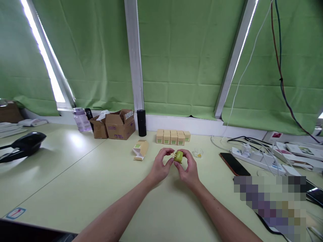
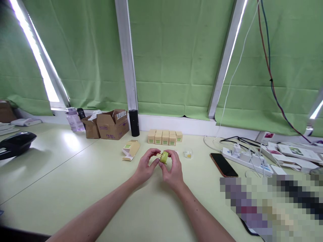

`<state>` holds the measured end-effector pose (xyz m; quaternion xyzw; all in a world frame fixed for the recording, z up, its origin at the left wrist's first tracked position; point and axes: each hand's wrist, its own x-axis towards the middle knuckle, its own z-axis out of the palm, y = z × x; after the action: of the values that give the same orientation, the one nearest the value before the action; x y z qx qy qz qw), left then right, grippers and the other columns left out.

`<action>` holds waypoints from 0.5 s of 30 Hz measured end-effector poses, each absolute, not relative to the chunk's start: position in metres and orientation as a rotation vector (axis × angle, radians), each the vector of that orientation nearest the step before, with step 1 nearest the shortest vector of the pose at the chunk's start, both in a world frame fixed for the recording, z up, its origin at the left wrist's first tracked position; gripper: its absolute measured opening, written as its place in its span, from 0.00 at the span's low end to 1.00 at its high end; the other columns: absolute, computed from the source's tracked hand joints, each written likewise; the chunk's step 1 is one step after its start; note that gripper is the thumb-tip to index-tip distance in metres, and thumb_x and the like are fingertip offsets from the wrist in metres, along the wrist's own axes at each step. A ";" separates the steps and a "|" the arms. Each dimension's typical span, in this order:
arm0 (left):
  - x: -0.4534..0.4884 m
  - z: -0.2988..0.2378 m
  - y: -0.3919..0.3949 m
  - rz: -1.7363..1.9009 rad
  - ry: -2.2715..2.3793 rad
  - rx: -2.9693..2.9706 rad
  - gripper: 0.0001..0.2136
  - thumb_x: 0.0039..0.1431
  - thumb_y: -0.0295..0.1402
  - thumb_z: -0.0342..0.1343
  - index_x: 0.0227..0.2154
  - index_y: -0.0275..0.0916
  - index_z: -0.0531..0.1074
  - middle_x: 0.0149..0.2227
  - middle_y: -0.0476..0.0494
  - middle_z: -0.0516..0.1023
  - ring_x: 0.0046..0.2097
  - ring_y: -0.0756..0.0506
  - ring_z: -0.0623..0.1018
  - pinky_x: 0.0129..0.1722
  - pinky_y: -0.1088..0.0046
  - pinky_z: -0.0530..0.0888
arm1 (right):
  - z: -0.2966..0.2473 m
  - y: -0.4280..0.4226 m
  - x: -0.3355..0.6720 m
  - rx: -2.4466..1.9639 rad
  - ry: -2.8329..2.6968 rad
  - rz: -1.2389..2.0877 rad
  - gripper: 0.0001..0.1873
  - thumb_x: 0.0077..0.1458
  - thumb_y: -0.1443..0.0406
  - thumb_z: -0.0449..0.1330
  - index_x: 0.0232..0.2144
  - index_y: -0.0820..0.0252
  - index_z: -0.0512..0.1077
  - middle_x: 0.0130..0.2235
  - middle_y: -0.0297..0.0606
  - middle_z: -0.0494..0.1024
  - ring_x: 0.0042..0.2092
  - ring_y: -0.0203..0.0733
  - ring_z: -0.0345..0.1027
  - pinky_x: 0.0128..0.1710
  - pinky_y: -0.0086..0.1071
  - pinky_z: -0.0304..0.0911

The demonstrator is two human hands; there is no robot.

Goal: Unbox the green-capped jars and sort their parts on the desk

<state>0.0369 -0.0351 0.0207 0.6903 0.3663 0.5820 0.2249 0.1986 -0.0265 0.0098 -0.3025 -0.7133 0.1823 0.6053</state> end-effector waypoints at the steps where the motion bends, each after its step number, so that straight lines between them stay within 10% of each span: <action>1: 0.037 0.021 -0.035 1.605 1.017 1.908 0.10 0.65 0.30 0.57 0.49 0.41 0.72 0.50 0.39 0.76 0.52 0.42 0.76 0.56 0.58 0.73 | 0.010 -0.026 0.199 -0.701 -1.653 0.418 0.18 0.60 0.63 0.62 0.53 0.54 0.69 0.50 0.44 0.76 0.51 0.50 0.72 0.52 0.48 0.71; 15: 0.036 0.025 -0.037 1.669 1.110 2.087 0.06 0.65 0.29 0.57 0.42 0.43 0.76 0.42 0.41 0.79 0.45 0.42 0.76 0.43 0.64 0.73 | 0.006 -0.020 0.203 -0.691 -1.672 0.468 0.21 0.56 0.65 0.63 0.53 0.54 0.70 0.48 0.42 0.79 0.45 0.47 0.75 0.47 0.45 0.75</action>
<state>0.0357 -0.0370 0.0246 0.7157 0.3806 0.5724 0.1237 0.2034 -0.0196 0.0062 -0.2975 -0.7195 0.2012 0.5944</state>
